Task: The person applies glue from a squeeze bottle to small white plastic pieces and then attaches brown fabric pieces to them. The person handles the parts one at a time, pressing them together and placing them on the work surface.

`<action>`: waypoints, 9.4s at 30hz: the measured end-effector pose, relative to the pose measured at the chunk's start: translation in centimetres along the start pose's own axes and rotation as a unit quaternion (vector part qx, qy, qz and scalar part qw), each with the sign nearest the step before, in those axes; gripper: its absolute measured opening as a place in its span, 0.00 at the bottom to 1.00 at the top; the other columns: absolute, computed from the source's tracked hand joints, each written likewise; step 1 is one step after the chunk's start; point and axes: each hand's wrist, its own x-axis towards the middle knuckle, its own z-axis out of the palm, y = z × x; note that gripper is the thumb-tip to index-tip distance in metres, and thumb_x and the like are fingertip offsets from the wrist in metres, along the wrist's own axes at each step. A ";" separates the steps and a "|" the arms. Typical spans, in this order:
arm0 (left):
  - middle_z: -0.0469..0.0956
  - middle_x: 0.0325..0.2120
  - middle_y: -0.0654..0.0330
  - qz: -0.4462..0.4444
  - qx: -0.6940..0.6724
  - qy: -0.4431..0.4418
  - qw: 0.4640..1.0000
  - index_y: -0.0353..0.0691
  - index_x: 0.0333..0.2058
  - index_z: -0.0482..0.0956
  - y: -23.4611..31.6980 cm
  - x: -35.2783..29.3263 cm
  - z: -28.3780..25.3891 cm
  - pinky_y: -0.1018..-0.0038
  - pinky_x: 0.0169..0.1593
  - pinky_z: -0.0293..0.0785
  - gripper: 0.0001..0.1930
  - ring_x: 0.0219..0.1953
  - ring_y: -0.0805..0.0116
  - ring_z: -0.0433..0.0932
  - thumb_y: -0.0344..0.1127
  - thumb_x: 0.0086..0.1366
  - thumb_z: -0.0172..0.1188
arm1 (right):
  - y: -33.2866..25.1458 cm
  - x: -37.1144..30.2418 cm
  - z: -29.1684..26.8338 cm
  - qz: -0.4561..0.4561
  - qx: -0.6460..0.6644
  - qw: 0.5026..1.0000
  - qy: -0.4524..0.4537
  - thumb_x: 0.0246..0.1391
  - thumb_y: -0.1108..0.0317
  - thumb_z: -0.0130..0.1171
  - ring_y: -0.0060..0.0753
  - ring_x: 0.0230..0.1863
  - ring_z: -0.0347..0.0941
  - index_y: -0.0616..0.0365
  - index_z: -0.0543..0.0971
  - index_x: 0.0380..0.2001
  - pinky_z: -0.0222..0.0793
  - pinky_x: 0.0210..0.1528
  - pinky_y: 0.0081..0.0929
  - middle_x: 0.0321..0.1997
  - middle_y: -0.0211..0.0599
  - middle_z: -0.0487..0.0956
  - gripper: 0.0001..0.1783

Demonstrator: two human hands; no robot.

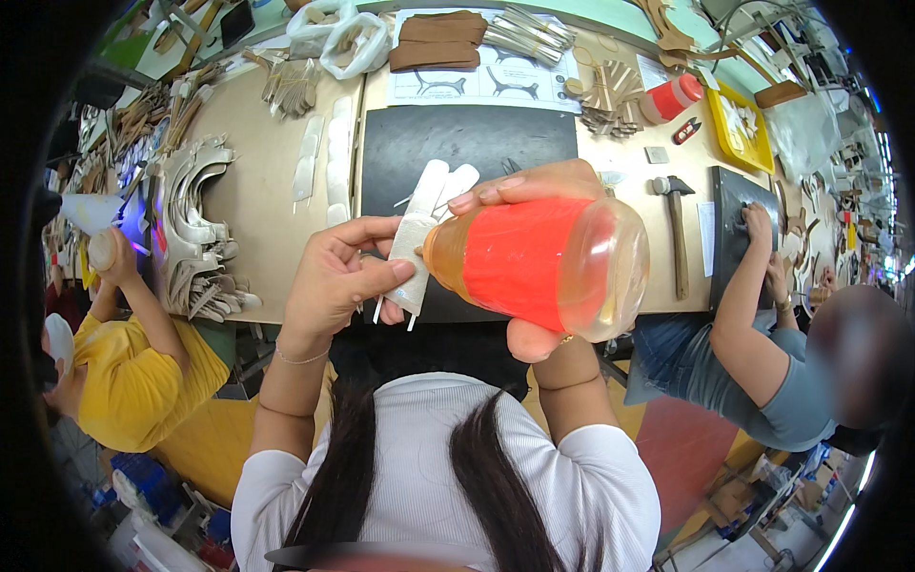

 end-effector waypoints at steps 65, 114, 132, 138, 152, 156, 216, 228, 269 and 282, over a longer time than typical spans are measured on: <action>0.75 0.28 0.56 -0.003 0.016 0.002 1.000 0.27 0.46 0.68 -3.1 3.6 -1.7 0.84 0.16 0.70 0.18 0.17 0.74 0.75 0.24 0.56 0.59 | 1.2 -0.2 -2.6 0.009 0.078 0.993 0.085 0.23 0.29 0.67 0.48 0.41 0.76 0.68 0.66 0.46 0.74 0.44 0.43 0.40 0.44 0.74 0.56; 0.76 0.32 0.52 -0.009 -0.002 -0.019 1.000 0.24 0.46 0.69 -0.9 0.2 -0.7 0.81 0.18 0.73 0.20 0.17 0.72 0.76 0.22 0.55 0.61 | -1.5 0.3 -1.4 -0.024 0.046 0.999 -0.007 0.28 0.28 0.62 0.44 0.37 0.75 0.70 0.69 0.42 0.74 0.40 0.36 0.36 0.43 0.71 0.53; 0.76 0.24 0.60 0.077 0.233 0.390 0.887 0.31 0.35 0.76 -7.5 1.7 -17.3 0.84 0.18 0.68 0.13 0.17 0.79 0.73 0.32 0.53 0.66 | 0.0 0.3 -2.0 -0.041 0.127 0.989 0.059 0.36 0.22 0.49 0.45 0.32 0.75 0.74 0.67 0.42 0.76 0.32 0.34 0.36 0.47 0.69 0.55; 0.74 0.23 0.56 0.021 0.500 0.464 0.732 0.34 0.30 0.73 -6.0 1.5 -15.3 0.70 0.28 0.71 0.16 0.25 0.64 0.75 0.39 0.52 0.67 | -0.2 0.4 -1.8 -0.041 0.129 0.989 0.058 0.35 0.22 0.50 0.45 0.31 0.75 0.74 0.67 0.41 0.76 0.32 0.35 0.35 0.47 0.69 0.56; 0.72 0.33 0.55 0.239 0.598 0.165 0.747 0.36 0.35 0.79 -7.7 9.4 -2.9 0.65 0.44 0.66 0.14 0.39 0.56 0.71 0.34 0.49 0.66 | -0.1 0.1 -2.6 -0.045 0.121 0.992 0.004 0.38 0.23 0.50 0.44 0.33 0.73 0.72 0.66 0.41 0.75 0.33 0.34 0.36 0.45 0.67 0.53; 0.74 0.31 0.54 0.241 0.626 0.188 0.718 0.34 0.35 0.79 -7.6 9.2 -2.8 0.66 0.43 0.67 0.14 0.38 0.55 0.72 0.34 0.49 0.66 | -0.4 -0.3 -3.3 -0.008 0.119 0.988 0.096 0.31 0.22 0.53 0.43 0.31 0.77 0.73 0.68 0.38 0.76 0.32 0.32 0.32 0.43 0.70 0.55; 0.74 0.28 0.57 -0.015 -0.027 -0.031 0.999 0.23 0.46 0.70 -1.1 0.1 -0.8 0.80 0.24 0.78 0.18 0.21 0.69 0.79 0.20 0.55 0.57 | 0.2 -0.1 -0.2 0.002 -0.102 0.995 -0.005 0.30 0.21 0.52 0.46 0.32 0.76 0.72 0.66 0.42 0.75 0.33 0.35 0.35 0.45 0.71 0.58; 0.77 0.27 0.57 0.020 0.073 0.105 0.992 0.27 0.45 0.71 -3.8 -1.0 -7.1 0.82 0.25 0.75 0.18 0.25 0.71 0.79 0.24 0.55 0.61 | -1.6 0.5 -3.2 -0.007 0.307 0.945 0.116 0.34 0.24 0.56 0.47 0.41 0.70 0.70 0.65 0.46 0.71 0.45 0.39 0.41 0.45 0.67 0.55; 0.75 0.25 0.57 0.059 0.338 0.101 0.934 0.33 0.40 0.73 -6.3 9.0 -3.0 0.76 0.28 0.71 0.16 0.24 0.71 0.75 0.28 0.52 0.64 | 0.5 -0.1 -3.6 0.006 0.137 0.980 0.142 0.34 0.22 0.53 0.42 0.32 0.76 0.68 0.67 0.44 0.75 0.36 0.40 0.36 0.45 0.73 0.54; 0.73 0.30 0.59 0.010 0.006 -0.038 0.999 0.27 0.50 0.67 -1.1 1.6 -0.6 0.82 0.24 0.74 0.24 0.22 0.73 0.77 0.21 0.53 0.62 | 0.7 0.4 -1.1 0.062 -0.002 0.992 0.108 0.21 0.34 0.71 0.44 0.40 0.76 0.65 0.67 0.45 0.74 0.44 0.41 0.38 0.41 0.74 0.53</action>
